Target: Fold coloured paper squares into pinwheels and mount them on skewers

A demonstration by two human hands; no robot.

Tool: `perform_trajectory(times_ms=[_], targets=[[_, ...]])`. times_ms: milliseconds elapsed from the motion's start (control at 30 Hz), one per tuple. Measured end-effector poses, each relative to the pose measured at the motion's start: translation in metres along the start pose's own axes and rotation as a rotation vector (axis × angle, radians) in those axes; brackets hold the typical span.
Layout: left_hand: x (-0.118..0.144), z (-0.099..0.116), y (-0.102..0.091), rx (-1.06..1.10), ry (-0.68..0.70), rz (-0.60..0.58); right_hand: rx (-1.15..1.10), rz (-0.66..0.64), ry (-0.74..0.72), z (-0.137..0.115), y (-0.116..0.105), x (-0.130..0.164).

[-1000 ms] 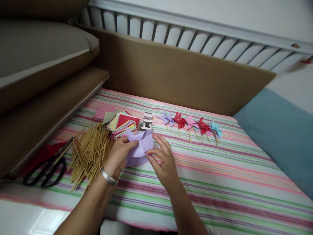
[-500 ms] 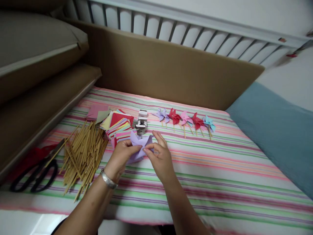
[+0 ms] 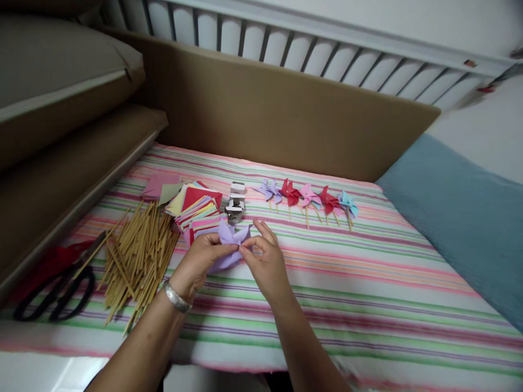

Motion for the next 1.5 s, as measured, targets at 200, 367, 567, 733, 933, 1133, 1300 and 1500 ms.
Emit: perform_trajectory(times_ms=[200,367,567,733,933,1133,1300,1500], targets=[[-0.004,0.006,-0.005,-0.15,0.065,0.033,0.019,0.073,-0.028,-0.007,-0.018,-0.001],[-0.001,0.005,0.007,-0.357,0.078,-0.155,0.112,-0.125,-0.088,-0.018,-0.019,0.0],[0.008,0.0,0.031,-0.357,0.068,-0.381,0.121,-0.332,-0.034,-0.015,-0.006,0.008],[0.007,0.009,0.034,-0.339,0.121,-0.366,-0.029,-0.401,0.014,-0.011,-0.003,0.007],[0.003,0.027,0.018,-0.127,0.157,-0.089,-0.354,-0.284,0.255,0.013,-0.011,-0.011],[0.007,-0.001,0.03,0.168,0.03,-0.041,-0.594,-0.16,0.381,0.023,-0.01,-0.012],[0.005,-0.01,0.028,0.241,0.051,0.059,-0.669,-0.134,0.388,0.026,0.0,-0.007],[0.001,-0.008,0.015,0.233,0.065,0.147,-0.676,-0.179,0.352,0.025,0.012,-0.005]])
Point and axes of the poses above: each hand's wrist, its own x-axis away from the middle knuckle, its own y-axis out of the palm, z = x × y, the point moved 9 cm from there along -x, towards the middle knuckle, and after that the axes turned 12 degrees about y, right-handed, at the moved point
